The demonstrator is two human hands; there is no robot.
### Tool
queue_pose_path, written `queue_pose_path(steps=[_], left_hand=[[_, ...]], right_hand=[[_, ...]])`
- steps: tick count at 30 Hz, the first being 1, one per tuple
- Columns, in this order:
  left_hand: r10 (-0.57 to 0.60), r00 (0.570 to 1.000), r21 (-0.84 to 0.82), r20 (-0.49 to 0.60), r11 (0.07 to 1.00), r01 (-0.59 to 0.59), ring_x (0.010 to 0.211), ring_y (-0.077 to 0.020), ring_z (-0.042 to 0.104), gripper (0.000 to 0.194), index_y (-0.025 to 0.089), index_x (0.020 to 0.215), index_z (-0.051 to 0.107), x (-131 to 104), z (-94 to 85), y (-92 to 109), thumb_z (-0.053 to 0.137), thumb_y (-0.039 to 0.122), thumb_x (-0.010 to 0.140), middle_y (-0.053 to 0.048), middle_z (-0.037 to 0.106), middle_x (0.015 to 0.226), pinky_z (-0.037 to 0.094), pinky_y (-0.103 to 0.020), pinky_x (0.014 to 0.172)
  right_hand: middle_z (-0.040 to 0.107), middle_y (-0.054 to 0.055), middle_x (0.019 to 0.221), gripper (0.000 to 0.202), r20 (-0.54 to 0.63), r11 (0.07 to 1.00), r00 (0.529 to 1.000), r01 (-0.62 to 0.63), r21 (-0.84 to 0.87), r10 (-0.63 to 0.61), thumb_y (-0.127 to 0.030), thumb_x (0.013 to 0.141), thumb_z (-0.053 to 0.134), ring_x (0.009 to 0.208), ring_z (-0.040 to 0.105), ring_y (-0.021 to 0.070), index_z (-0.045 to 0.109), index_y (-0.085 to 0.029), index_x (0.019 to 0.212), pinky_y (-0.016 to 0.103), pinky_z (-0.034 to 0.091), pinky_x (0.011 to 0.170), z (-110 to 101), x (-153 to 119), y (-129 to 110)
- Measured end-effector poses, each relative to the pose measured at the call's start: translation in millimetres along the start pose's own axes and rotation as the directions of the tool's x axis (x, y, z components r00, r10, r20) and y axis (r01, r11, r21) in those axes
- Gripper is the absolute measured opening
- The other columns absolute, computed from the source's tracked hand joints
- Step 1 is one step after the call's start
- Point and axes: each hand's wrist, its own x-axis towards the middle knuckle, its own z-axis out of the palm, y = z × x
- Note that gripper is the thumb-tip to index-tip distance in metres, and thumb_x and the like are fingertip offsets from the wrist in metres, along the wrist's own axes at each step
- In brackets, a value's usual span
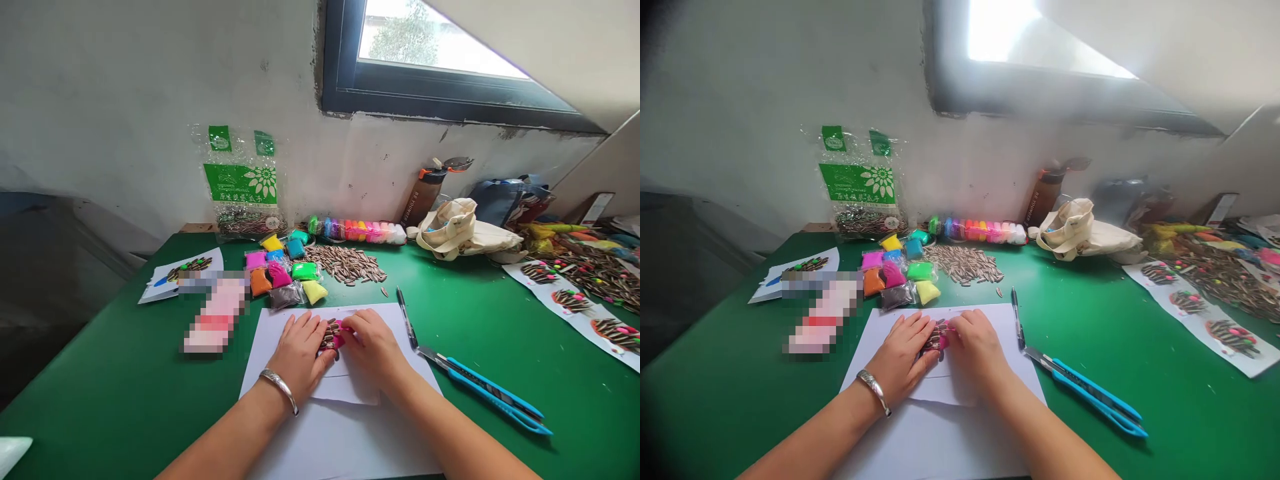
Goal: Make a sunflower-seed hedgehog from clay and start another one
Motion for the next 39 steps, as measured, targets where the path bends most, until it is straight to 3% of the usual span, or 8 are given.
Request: queue_pose_path(steps=[11,21,27,30,33,36,39], left_hand=[[-0.010,1.000,0.000,0.000,1.000,0.010,0.123,-0.0328,0.044,0.042,0.010,0.122,0.054,1,0.4,2,0.053,0.031,0.086,-0.015,0.057,0.125,0.031,-0.057,0.104],[-0.015,1.000,0.013,0.019,1.000,0.015,0.124,-0.0325,0.043,0.043,0.011,0.123,0.053,0,-0.8,3,0.051,0.033,0.087,-0.014,0.056,0.127,0.030,-0.057,0.105],[-0.009,1.000,-0.009,-0.008,1.000,0.009,0.123,-0.0320,0.044,0.042,0.013,0.123,0.053,0,-1.1,2,0.054,0.032,0.085,-0.013,0.056,0.127,0.031,-0.057,0.104],[-0.015,1.000,-0.022,-0.009,1.000,0.015,0.123,-0.0319,0.044,0.042,0.013,0.123,0.053,0,-2.4,3,0.054,0.031,0.085,-0.013,0.056,0.126,0.031,-0.057,0.104],[-0.024,1.000,-0.031,0.014,0.999,0.025,0.124,-0.0321,0.043,0.044,0.011,0.124,0.052,0,-3.6,3,0.053,0.031,0.085,-0.014,0.055,0.127,0.030,-0.057,0.105],[-0.035,0.999,-0.037,0.023,0.999,0.036,0.125,-0.0323,0.041,0.045,0.010,0.125,0.051,0,-4.1,4,0.052,0.032,0.086,-0.014,0.055,0.128,0.028,-0.057,0.106],[-0.037,0.999,-0.051,0.019,0.998,0.038,0.125,-0.0323,0.041,0.044,0.012,0.125,0.051,0,-3.9,3,0.052,0.032,0.086,-0.013,0.055,0.128,0.029,-0.057,0.106]], right_hand=[[0.053,0.003,0.066,0.021,0.013,0.999,1.000,0.012,-0.052,-0.011,-0.007,0.081,0.051,0.068,0.043,0.0149,0.056,-0.016,0.062,0.025,0.032,0.063,4,2,-3],[0.055,0.003,0.069,0.020,0.042,0.999,0.999,-0.002,-0.033,0.004,-0.009,0.082,0.050,0.070,0.045,0.0153,0.058,-0.016,0.065,0.025,0.033,0.065,4,1,-6],[0.058,0.004,0.074,0.015,-0.013,0.998,0.998,-0.065,-0.023,0.064,-0.017,0.085,0.049,0.076,0.050,0.0161,0.062,-0.017,0.079,0.025,0.036,0.071,-16,5,18],[0.059,0.004,0.077,0.017,-0.092,0.975,0.987,-0.143,-0.170,0.128,-0.020,0.087,0.046,0.078,0.051,0.0171,0.063,-0.017,0.082,0.026,0.036,0.072,-32,13,42],[0.060,0.006,0.079,0.019,-0.092,0.892,0.978,-0.209,-0.402,0.188,-0.020,0.087,0.045,0.079,0.052,0.0185,0.063,-0.017,0.085,0.027,0.033,0.071,-42,22,61],[0.059,0.007,0.076,0.018,-0.043,0.786,0.963,-0.242,-0.568,0.265,-0.019,0.086,0.045,0.074,0.051,0.0187,0.062,-0.017,0.080,0.028,0.029,0.064,-40,27,69],[0.058,0.007,0.075,0.017,0.008,0.741,0.963,-0.202,-0.640,0.269,-0.016,0.083,0.047,0.070,0.050,0.0176,0.060,-0.017,0.073,0.028,0.025,0.060,-32,29,69]])
